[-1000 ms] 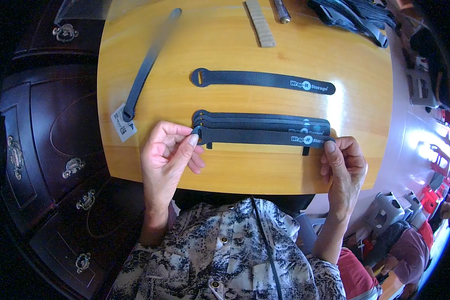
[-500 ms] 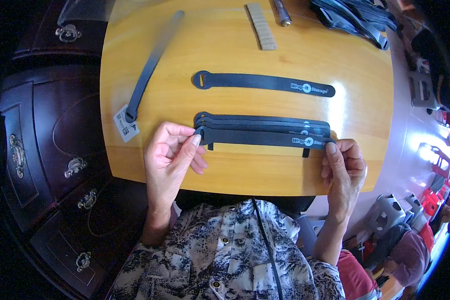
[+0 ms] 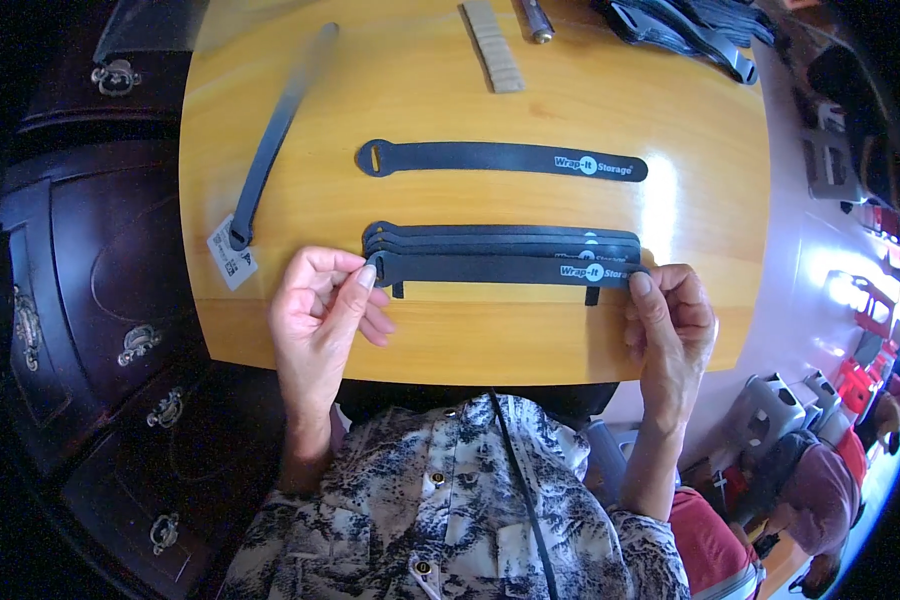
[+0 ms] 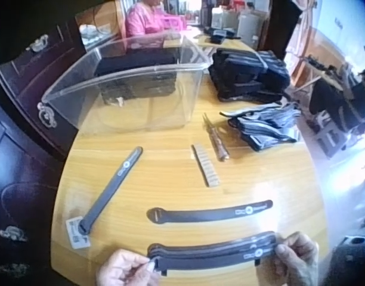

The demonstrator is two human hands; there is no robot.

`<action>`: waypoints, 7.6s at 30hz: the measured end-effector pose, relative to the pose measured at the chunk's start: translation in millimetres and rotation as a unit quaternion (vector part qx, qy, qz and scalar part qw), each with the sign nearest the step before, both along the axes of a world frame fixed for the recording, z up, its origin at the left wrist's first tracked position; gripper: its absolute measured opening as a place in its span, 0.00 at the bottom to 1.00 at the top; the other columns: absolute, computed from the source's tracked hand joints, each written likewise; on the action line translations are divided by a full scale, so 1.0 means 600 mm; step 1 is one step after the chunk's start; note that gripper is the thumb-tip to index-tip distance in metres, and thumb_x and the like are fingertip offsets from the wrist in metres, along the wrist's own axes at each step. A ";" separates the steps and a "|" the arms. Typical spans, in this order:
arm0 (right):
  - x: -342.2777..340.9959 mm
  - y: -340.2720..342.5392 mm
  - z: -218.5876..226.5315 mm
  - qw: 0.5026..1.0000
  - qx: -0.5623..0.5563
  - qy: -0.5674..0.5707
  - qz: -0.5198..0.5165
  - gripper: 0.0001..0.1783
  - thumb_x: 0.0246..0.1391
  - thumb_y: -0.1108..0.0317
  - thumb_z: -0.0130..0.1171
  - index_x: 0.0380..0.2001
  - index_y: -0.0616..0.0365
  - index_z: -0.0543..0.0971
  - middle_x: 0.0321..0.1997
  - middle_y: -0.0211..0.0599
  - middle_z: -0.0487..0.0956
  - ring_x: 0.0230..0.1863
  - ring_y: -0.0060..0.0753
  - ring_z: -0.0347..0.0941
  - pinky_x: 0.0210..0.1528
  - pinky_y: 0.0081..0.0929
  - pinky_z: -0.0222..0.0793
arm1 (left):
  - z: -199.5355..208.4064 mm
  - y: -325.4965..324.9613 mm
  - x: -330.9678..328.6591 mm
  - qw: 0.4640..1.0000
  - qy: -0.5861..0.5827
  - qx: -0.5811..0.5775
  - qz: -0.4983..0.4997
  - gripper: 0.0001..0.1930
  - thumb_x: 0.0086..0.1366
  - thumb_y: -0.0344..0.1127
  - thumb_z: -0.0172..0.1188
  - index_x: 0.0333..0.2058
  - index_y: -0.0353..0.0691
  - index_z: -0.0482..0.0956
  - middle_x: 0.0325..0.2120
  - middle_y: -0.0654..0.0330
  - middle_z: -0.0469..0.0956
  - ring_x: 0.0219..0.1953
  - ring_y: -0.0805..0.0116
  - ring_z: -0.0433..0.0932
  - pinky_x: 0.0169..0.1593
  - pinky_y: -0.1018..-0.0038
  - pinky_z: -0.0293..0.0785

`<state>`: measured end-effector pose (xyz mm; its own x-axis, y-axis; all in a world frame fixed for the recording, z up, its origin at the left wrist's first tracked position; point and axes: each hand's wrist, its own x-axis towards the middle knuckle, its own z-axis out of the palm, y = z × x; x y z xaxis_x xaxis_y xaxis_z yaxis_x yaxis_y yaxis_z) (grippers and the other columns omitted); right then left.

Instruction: Assembling black plastic straps by attaching circular white fasteners to them.

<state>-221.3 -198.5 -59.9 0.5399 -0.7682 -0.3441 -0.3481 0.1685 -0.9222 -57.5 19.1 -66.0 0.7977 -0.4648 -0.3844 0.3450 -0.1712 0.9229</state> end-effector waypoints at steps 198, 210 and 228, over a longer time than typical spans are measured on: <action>0.018 -0.013 0.034 0.970 -0.016 0.106 0.219 0.11 0.48 0.66 0.67 0.26 0.62 0.78 0.23 0.26 0.75 0.25 0.16 0.66 0.28 0.17 0.60 | 0.019 0.035 0.013 0.991 0.053 -0.012 -0.123 0.10 0.62 0.24 0.58 0.43 0.32 0.78 0.31 0.59 0.80 0.32 0.75 0.80 0.36 0.81 0.76; 0.017 -0.012 0.033 0.968 -0.020 0.107 0.225 0.11 0.50 0.65 0.65 0.28 0.63 0.77 0.24 0.26 0.74 0.25 0.15 0.66 0.28 0.16 0.60 | 0.009 0.029 -0.014 0.999 -0.011 0.015 -0.029 0.09 0.63 0.20 0.56 0.43 0.31 0.74 0.27 0.57 0.78 0.29 0.74 0.80 0.32 0.82 0.77; 0.018 -0.016 0.025 0.971 -0.053 0.113 0.204 0.13 0.50 0.63 0.65 0.27 0.63 0.77 0.22 0.23 0.73 0.26 0.14 0.63 0.28 0.15 0.58 | 0.008 0.020 -0.012 0.999 -0.011 0.034 -0.016 0.06 0.63 0.22 0.56 0.39 0.29 0.73 0.28 0.56 0.78 0.27 0.72 0.79 0.31 0.79 0.77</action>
